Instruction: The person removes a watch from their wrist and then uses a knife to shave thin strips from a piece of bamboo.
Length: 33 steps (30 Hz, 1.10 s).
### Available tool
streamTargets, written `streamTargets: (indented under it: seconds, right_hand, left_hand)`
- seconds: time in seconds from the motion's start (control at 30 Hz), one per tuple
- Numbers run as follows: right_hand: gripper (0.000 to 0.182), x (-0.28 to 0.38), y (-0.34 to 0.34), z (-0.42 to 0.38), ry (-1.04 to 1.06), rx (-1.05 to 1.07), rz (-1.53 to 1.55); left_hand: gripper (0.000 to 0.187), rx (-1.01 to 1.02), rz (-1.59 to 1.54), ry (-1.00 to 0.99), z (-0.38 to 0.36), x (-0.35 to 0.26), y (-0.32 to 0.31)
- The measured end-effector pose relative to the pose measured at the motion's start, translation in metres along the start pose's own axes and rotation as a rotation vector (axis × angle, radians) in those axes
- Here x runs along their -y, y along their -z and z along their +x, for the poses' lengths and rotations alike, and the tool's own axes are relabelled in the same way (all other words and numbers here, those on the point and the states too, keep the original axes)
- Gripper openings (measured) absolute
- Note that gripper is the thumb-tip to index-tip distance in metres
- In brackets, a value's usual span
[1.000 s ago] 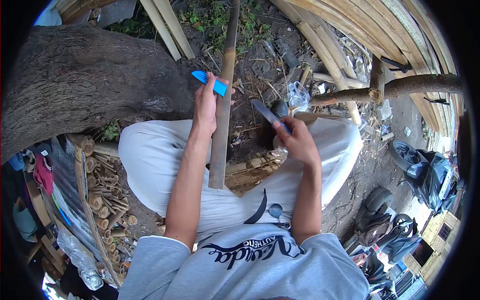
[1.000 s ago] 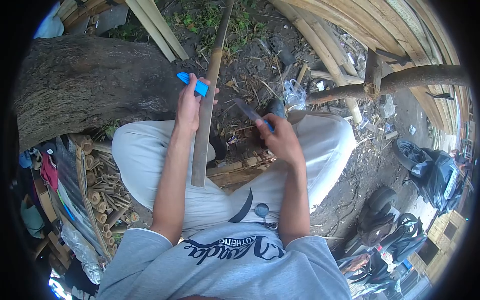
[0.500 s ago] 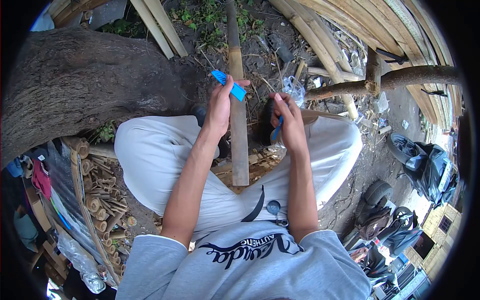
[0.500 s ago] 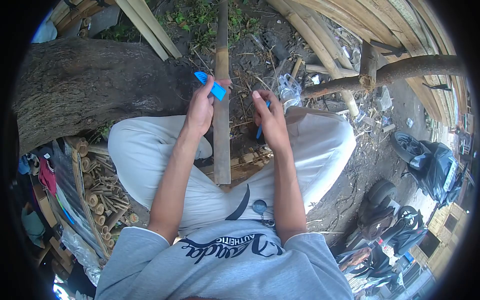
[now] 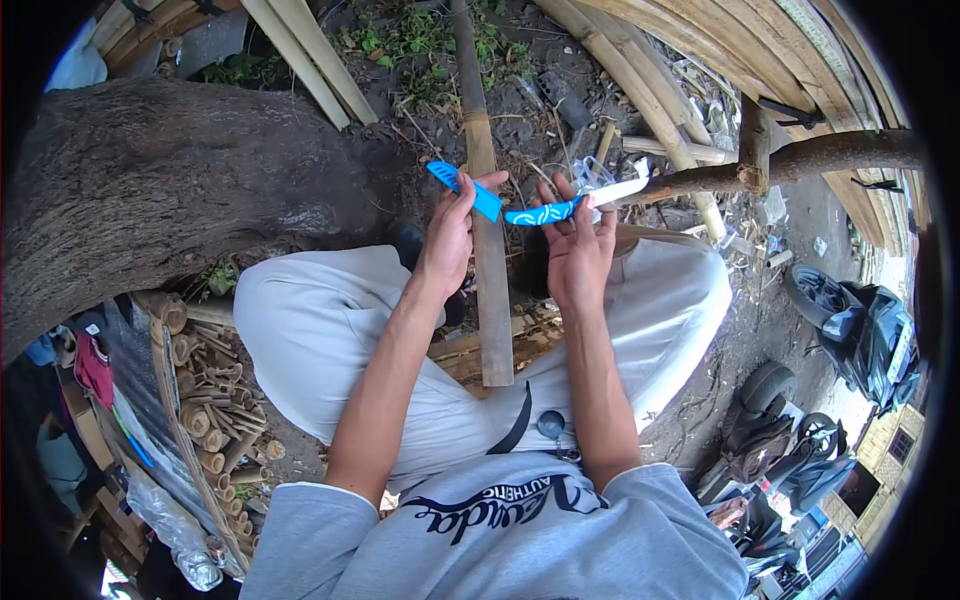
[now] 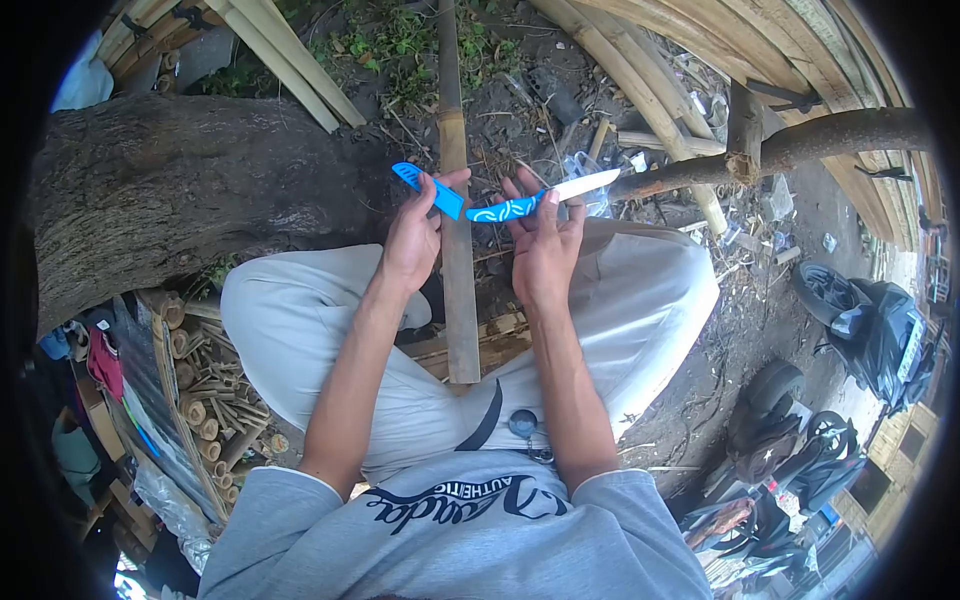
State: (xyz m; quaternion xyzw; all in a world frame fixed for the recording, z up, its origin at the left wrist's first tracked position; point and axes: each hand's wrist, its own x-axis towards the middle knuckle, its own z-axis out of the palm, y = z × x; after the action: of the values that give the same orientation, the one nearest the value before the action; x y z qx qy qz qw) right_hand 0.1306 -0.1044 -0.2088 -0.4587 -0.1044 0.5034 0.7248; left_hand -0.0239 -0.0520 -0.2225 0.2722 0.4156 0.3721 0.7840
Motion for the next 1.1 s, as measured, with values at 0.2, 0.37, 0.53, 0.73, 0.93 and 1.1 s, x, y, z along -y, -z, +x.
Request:
streamTargets:
  seconds: [0.2,0.37,0.53,0.73,0.93,1.1]
  right_hand:
    - [0.026,-0.010,-0.001,-0.002,-0.008,-0.016,0.011]
    - [0.028,0.000,-0.004,-0.002,-0.162,0.113,-0.698]
    - [0.026,-0.013,-0.014,-0.009,-0.016,0.259,-0.911]
    - [0.019,0.009,-0.058,-0.029,-0.214,-0.026,-0.352]
    - [0.053,0.031,-0.153,-0.119,-0.389,0.868,-0.417]
    - [0.038,0.039,-0.119,-0.065,-0.153,0.577,-0.681]
  left_hand:
    - [0.048,-0.023,0.039,-0.017,0.004,0.007,-0.001]
    - [0.050,-0.003,0.080,0.019,0.003,0.007,0.000]
    - [0.065,0.013,0.253,-0.057,0.006,0.016,0.010]
    - [0.099,-0.214,-0.094,-0.028,0.011,0.029,0.022]
    - [0.089,-0.152,0.220,-0.281,0.034,0.098,0.065]
    - [0.033,0.034,0.266,-0.266,-0.003,0.032,0.041]
